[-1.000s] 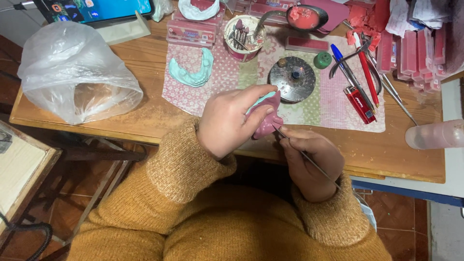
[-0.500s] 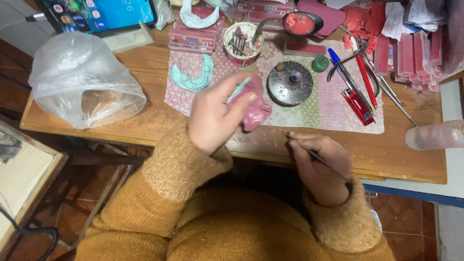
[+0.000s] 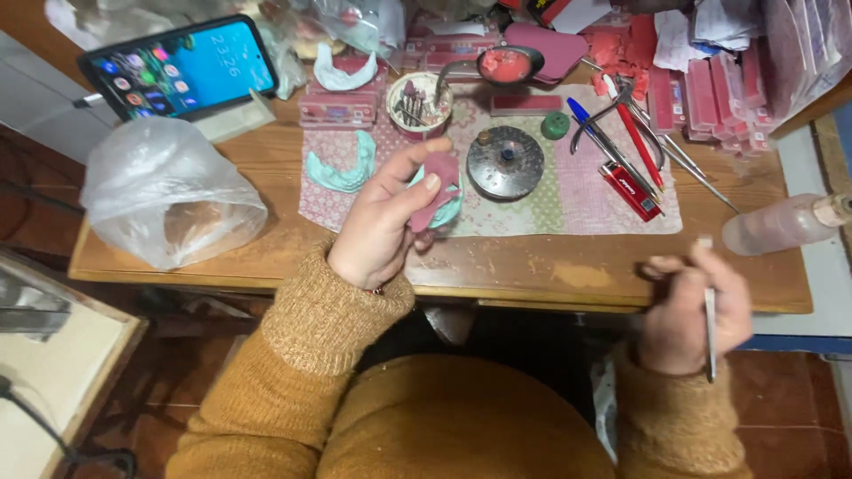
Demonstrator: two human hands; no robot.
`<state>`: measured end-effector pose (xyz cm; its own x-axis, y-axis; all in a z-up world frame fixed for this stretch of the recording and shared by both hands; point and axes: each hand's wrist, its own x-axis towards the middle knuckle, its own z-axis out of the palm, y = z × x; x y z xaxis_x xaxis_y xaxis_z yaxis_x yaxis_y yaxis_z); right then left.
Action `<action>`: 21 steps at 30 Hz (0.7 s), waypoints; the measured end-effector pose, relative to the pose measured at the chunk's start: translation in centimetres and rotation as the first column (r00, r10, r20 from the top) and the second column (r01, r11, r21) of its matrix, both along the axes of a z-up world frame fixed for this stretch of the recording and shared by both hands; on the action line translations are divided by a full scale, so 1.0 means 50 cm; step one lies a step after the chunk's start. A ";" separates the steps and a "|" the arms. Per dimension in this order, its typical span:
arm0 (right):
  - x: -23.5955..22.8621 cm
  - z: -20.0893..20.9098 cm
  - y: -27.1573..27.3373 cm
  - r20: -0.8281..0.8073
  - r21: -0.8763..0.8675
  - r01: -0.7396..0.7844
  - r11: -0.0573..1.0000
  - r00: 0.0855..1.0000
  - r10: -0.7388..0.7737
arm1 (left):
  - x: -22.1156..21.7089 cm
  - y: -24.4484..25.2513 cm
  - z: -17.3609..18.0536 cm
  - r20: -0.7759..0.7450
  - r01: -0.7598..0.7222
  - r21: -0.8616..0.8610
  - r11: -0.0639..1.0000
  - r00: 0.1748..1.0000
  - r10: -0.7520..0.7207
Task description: The person picks up a pink sheet of material and places it over a light blue dental mold. They press the material into the mold's contours, then use a spray bottle to wet the surface. Finally, they use a metal tool to trim and smooth the edges of the material on the mold.
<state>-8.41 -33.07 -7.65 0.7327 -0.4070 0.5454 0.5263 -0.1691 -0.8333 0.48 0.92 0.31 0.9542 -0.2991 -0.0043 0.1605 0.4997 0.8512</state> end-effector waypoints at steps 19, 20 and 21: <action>0.058 0.035 -0.195 -0.151 -0.170 0.236 0.957 0.953 -0.262 | -0.004 -0.007 -0.003 0.053 0.063 -0.043 0.997 0.997 -0.061; 0.055 0.024 -0.200 -0.145 -0.271 0.272 0.923 0.937 -0.318 | -0.003 -0.009 -0.010 0.121 0.045 -0.015 0.999 0.992 -0.043; 0.052 0.013 -0.205 -0.132 -0.369 0.304 0.879 0.918 -0.373 | -0.003 -0.011 -0.016 0.189 0.025 0.012 1.000 0.982 -0.027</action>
